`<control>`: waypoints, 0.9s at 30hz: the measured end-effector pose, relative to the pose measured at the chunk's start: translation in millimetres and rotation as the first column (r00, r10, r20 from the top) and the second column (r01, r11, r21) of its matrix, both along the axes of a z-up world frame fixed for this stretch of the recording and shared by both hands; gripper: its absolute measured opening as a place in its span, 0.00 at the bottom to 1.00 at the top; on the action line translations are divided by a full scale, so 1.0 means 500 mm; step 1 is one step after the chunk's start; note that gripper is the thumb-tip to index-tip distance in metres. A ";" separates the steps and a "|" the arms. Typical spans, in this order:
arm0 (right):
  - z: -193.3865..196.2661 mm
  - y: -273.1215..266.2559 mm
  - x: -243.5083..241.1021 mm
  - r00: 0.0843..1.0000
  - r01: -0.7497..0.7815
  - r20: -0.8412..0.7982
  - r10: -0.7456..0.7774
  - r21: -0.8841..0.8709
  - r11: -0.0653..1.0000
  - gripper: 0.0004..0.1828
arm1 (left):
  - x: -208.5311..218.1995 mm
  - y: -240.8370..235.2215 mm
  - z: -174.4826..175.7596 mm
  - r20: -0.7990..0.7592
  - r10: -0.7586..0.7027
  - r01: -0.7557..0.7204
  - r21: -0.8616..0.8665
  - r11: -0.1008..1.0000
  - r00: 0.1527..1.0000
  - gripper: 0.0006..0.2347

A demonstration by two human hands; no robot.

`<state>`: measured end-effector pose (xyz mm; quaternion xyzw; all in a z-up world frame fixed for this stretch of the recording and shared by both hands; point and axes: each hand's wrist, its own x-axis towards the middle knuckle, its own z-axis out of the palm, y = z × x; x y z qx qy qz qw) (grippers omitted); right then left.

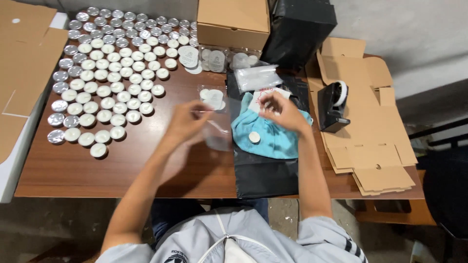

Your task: The person is picking up small tealight candles from a table and placing them into small plastic bags as part of a packaging process.

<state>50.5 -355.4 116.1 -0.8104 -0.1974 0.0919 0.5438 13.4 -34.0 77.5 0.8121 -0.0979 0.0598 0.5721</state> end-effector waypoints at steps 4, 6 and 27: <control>-0.078 0.023 -0.060 0.997 -0.083 -0.018 0.081 -0.269 0.959 0.29 | -0.046 0.154 -0.061 -0.149 0.232 -0.203 0.186 0.961 0.961 0.09; -0.107 0.034 -0.077 0.991 -0.111 0.017 0.131 -0.432 0.895 0.30 | -0.087 0.180 -0.053 -0.194 0.312 -0.217 0.394 0.893 0.930 0.11; -0.235 0.010 -0.067 0.946 0.197 0.299 -0.124 -0.229 0.953 0.28 | -0.019 -0.148 -0.141 0.283 -0.329 0.030 0.716 0.697 0.901 0.24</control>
